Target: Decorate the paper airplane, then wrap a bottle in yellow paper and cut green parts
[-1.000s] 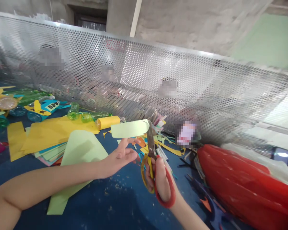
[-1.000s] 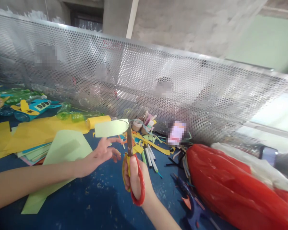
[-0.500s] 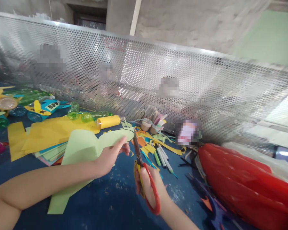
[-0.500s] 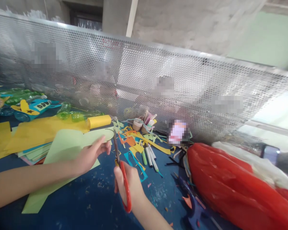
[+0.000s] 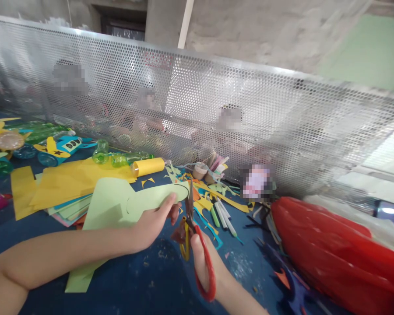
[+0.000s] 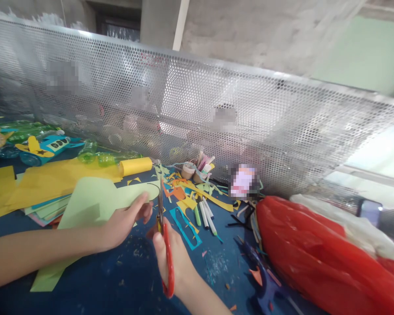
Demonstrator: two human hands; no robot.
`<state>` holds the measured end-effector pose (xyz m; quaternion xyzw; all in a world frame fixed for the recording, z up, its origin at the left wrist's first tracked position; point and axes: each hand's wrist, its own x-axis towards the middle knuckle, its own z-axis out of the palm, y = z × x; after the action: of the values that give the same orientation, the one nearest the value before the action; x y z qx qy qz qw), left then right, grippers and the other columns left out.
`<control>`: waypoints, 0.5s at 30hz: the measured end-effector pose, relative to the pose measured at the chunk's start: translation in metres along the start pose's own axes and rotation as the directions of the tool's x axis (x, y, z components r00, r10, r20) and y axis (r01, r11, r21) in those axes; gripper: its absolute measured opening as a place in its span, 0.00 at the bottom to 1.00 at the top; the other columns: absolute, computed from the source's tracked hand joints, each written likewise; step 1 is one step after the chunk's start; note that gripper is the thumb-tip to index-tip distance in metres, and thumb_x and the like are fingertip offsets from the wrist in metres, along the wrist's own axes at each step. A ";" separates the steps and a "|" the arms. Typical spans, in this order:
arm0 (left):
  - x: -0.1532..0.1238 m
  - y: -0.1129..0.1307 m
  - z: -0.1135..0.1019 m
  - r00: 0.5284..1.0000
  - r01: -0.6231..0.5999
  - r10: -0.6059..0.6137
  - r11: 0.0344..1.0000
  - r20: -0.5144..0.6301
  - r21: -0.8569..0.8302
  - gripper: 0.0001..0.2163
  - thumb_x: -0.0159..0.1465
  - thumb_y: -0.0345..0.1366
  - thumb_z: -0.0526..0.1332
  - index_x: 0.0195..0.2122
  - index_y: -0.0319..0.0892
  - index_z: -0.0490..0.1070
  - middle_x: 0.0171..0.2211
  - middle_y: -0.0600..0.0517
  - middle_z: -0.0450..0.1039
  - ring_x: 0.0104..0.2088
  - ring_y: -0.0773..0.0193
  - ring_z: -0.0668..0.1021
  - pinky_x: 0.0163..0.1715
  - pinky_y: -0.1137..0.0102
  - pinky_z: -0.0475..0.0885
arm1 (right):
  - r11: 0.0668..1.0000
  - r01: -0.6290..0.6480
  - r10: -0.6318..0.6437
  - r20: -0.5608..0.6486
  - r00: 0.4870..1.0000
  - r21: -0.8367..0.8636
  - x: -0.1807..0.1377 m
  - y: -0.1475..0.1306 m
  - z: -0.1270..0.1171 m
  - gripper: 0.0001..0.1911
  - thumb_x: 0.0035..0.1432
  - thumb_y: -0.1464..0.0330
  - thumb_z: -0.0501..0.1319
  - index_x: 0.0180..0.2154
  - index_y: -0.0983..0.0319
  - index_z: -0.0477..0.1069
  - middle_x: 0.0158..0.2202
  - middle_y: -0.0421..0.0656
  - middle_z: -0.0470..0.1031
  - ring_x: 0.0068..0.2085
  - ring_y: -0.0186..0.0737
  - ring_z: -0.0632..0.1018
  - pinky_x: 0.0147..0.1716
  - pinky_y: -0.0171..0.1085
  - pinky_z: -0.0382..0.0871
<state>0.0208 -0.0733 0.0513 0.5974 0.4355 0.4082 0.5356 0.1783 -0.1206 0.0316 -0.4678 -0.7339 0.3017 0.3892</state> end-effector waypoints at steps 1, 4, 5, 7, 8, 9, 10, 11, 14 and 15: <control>-0.002 0.003 0.001 0.999 0.040 -0.040 0.999 -0.022 0.010 0.26 0.62 0.59 0.44 0.20 0.43 0.62 0.21 0.52 0.67 0.29 0.61 0.70 0.37 0.69 0.65 | 1.000 0.008 -0.008 -0.006 1.000 0.002 0.000 0.000 0.000 0.26 0.64 0.50 0.40 0.35 0.59 0.66 0.33 0.44 0.73 0.34 0.41 0.75 0.38 0.38 0.69; -0.004 0.011 0.002 0.994 0.100 -0.098 0.994 -0.052 0.043 0.26 0.62 0.57 0.45 0.18 0.43 0.62 0.21 0.54 0.67 0.30 0.62 0.71 0.39 0.70 0.64 | 0.999 0.045 -0.045 -0.018 0.999 0.005 0.001 -0.001 0.000 0.26 0.63 0.49 0.40 0.36 0.59 0.66 0.33 0.44 0.73 0.34 0.41 0.74 0.36 0.38 0.69; -0.005 0.012 0.002 0.994 0.096 -0.093 0.994 -0.052 0.054 0.25 0.63 0.57 0.45 0.18 0.43 0.62 0.22 0.54 0.67 0.30 0.62 0.71 0.39 0.70 0.64 | 0.999 0.054 -0.054 -0.020 0.998 0.006 0.001 -0.001 0.000 0.26 0.63 0.48 0.40 0.36 0.59 0.66 0.33 0.44 0.73 0.34 0.41 0.74 0.36 0.38 0.69; -0.005 0.014 0.001 0.995 0.093 -0.088 0.992 -0.051 0.084 0.25 0.63 0.56 0.44 0.18 0.43 0.62 0.22 0.55 0.67 0.31 0.62 0.72 0.40 0.70 0.64 | 0.998 0.059 -0.059 -0.023 0.998 0.012 0.001 -0.001 0.000 0.26 0.63 0.48 0.39 0.35 0.59 0.65 0.33 0.44 0.73 0.34 0.41 0.74 0.35 0.38 0.69; -0.006 0.014 0.001 0.995 0.096 -0.091 0.990 -0.047 0.102 0.25 0.63 0.56 0.43 0.19 0.44 0.62 0.22 0.55 0.68 0.31 0.62 0.72 0.40 0.70 0.64 | 0.998 0.057 -0.056 -0.024 0.998 0.014 0.001 0.000 0.000 0.26 0.63 0.48 0.39 0.35 0.59 0.65 0.33 0.44 0.73 0.34 0.41 0.74 0.35 0.38 0.69; -0.006 0.014 0.001 0.995 0.098 -0.093 0.988 -0.043 0.119 0.26 0.63 0.57 0.43 0.19 0.44 0.62 0.23 0.55 0.68 0.32 0.62 0.72 0.40 0.70 0.64 | 0.998 0.054 -0.054 -0.026 0.998 0.016 0.001 0.001 0.000 0.26 0.63 0.48 0.39 0.35 0.59 0.65 0.33 0.44 0.73 0.34 0.41 0.74 0.35 0.38 0.69; -0.006 0.013 0.000 0.995 0.101 -0.097 0.986 -0.036 0.134 0.26 0.63 0.57 0.43 0.19 0.44 0.62 0.23 0.56 0.68 0.32 0.63 0.72 0.40 0.71 0.64 | 0.998 0.052 -0.052 -0.025 0.998 0.020 0.001 0.001 0.000 0.27 0.63 0.48 0.39 0.35 0.59 0.66 0.33 0.44 0.73 0.34 0.41 0.74 0.35 0.38 0.69; -0.006 0.013 0.000 0.995 0.103 -0.100 0.984 -0.030 0.146 0.26 0.63 0.57 0.43 0.19 0.44 0.62 0.23 0.56 0.68 0.32 0.63 0.72 0.40 0.71 0.63 | 0.998 0.051 -0.050 -0.024 0.998 0.022 0.001 0.002 0.000 0.27 0.63 0.48 0.39 0.35 0.59 0.66 0.33 0.44 0.73 0.34 0.41 0.74 0.36 0.39 0.69; -0.007 0.013 0.000 0.994 0.109 -0.106 0.981 -0.028 0.164 0.27 0.63 0.59 0.42 0.19 0.44 0.61 0.23 0.56 0.68 0.32 0.63 0.72 0.41 0.71 0.63 | 0.999 0.047 -0.047 -0.028 0.999 0.024 0.001 0.002 0.000 0.27 0.63 0.48 0.39 0.35 0.59 0.66 0.33 0.45 0.73 0.34 0.42 0.74 0.35 0.39 0.69; -0.008 0.013 0.000 0.994 0.111 -0.108 0.980 -0.030 0.166 0.27 0.62 0.60 0.42 0.18 0.44 0.61 0.23 0.56 0.68 0.32 0.63 0.72 0.41 0.71 0.63 | 0.999 0.047 -0.047 -0.033 0.998 0.026 0.001 0.002 0.000 0.26 0.63 0.48 0.40 0.35 0.59 0.65 0.33 0.45 0.73 0.33 0.42 0.74 0.35 0.39 0.69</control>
<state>0.0201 -0.0813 0.0640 0.6113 0.5061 0.3460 0.5005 0.1785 -0.1187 0.0307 -0.4499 -0.7341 0.2947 0.4145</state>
